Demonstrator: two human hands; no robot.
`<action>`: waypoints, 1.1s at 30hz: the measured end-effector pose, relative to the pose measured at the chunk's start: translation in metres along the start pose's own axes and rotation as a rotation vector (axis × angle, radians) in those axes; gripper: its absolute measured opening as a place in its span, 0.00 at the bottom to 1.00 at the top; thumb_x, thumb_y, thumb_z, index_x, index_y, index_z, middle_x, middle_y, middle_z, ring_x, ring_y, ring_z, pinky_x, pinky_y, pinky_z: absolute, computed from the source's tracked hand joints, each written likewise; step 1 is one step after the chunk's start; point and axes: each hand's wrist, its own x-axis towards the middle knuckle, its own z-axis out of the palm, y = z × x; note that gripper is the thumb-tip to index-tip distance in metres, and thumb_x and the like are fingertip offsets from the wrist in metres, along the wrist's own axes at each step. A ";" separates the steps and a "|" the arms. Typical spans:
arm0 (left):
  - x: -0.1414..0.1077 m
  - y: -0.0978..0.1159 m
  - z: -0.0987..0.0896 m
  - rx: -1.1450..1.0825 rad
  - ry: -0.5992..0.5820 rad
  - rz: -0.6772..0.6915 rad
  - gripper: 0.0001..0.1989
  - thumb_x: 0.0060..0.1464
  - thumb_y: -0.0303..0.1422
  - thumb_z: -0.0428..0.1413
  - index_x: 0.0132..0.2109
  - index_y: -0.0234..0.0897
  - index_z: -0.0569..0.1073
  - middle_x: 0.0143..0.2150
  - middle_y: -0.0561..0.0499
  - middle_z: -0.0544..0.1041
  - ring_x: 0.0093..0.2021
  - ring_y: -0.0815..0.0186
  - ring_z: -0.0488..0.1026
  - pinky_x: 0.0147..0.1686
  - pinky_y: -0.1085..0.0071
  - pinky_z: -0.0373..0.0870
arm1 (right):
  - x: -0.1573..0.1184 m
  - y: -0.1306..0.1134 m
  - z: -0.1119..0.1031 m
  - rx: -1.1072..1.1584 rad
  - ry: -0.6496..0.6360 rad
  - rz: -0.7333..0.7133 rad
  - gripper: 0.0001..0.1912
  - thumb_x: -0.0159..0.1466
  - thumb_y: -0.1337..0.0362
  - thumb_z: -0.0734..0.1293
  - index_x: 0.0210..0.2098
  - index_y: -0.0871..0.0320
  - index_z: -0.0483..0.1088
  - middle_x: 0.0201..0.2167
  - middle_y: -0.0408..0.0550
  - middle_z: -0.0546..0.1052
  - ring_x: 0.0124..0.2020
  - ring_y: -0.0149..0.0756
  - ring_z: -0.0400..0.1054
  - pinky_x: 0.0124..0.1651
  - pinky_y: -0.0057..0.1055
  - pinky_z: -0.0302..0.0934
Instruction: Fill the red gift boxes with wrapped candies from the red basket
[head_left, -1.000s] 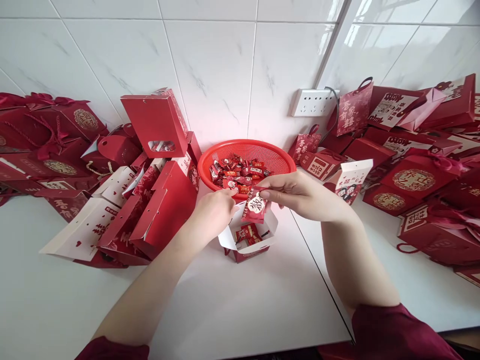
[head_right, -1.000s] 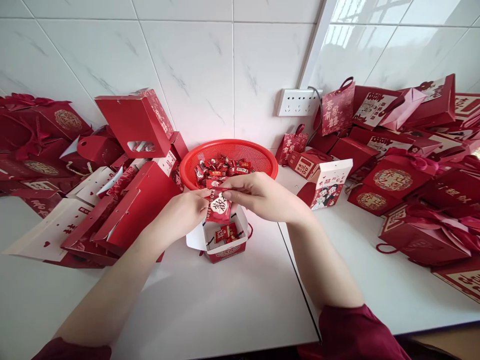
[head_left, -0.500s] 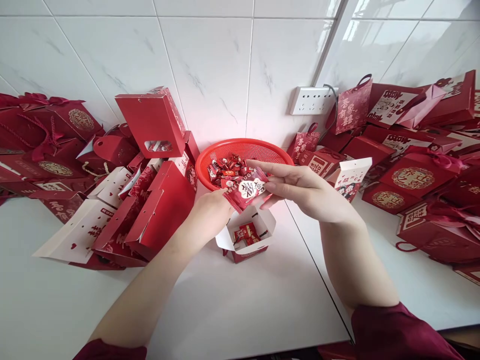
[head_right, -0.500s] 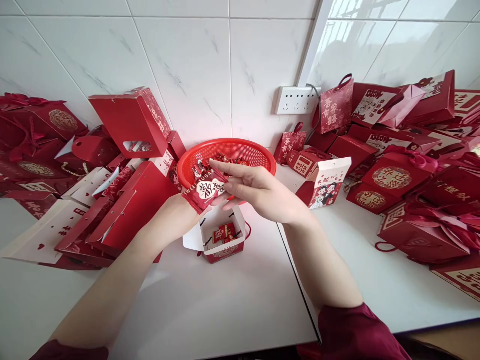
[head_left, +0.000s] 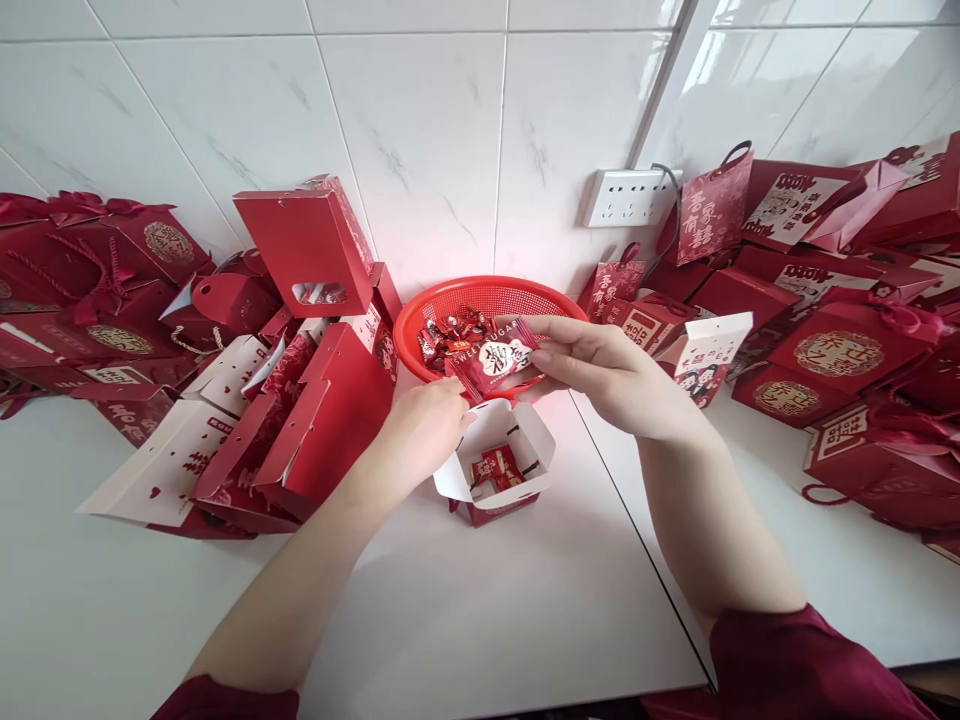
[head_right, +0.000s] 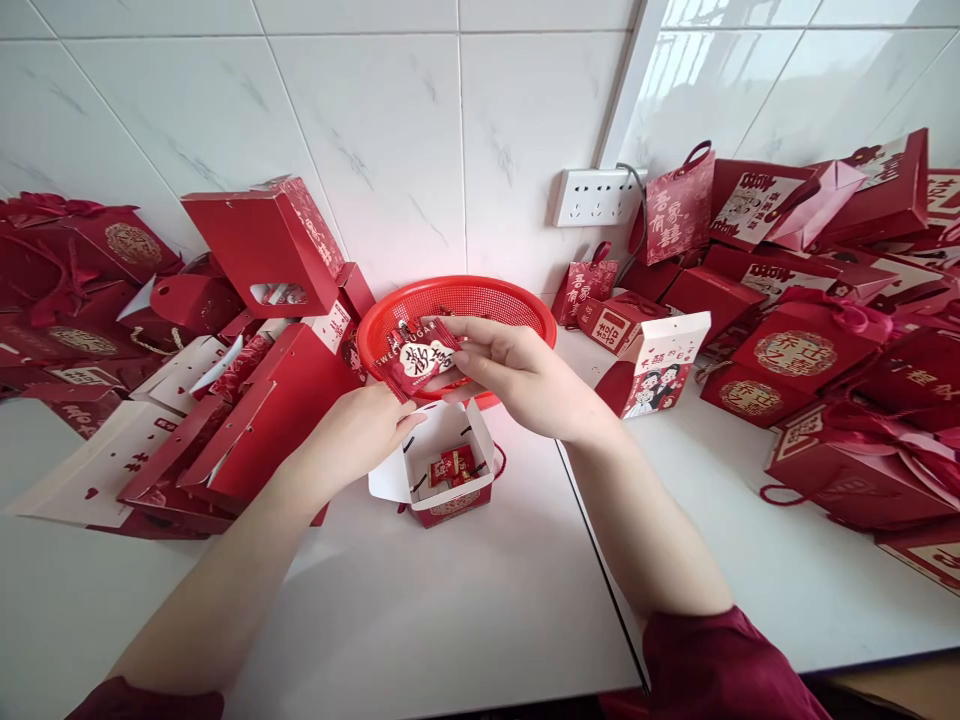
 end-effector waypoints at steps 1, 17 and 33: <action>0.000 0.000 0.000 -0.007 0.004 -0.002 0.15 0.66 0.34 0.48 0.35 0.33 0.76 0.32 0.46 0.76 0.30 0.60 0.75 0.24 0.68 0.57 | 0.000 0.000 0.000 -0.032 0.001 -0.024 0.17 0.70 0.65 0.62 0.57 0.54 0.70 0.49 0.48 0.79 0.49 0.41 0.75 0.53 0.40 0.71; 0.002 -0.007 0.007 -0.311 0.076 0.031 0.18 0.66 0.35 0.47 0.35 0.38 0.80 0.57 0.46 0.76 0.49 0.54 0.76 0.49 0.61 0.69 | 0.001 0.006 0.006 -0.650 -0.339 -0.137 0.18 0.65 0.77 0.59 0.46 0.54 0.75 0.41 0.44 0.81 0.40 0.36 0.76 0.42 0.32 0.68; -0.033 -0.004 -0.013 -0.525 -0.095 0.225 0.15 0.64 0.40 0.49 0.49 0.45 0.78 0.52 0.51 0.79 0.50 0.60 0.76 0.45 0.69 0.70 | -0.044 0.035 -0.007 -0.626 0.027 -0.108 0.15 0.71 0.55 0.61 0.53 0.53 0.68 0.55 0.53 0.73 0.55 0.44 0.69 0.57 0.46 0.64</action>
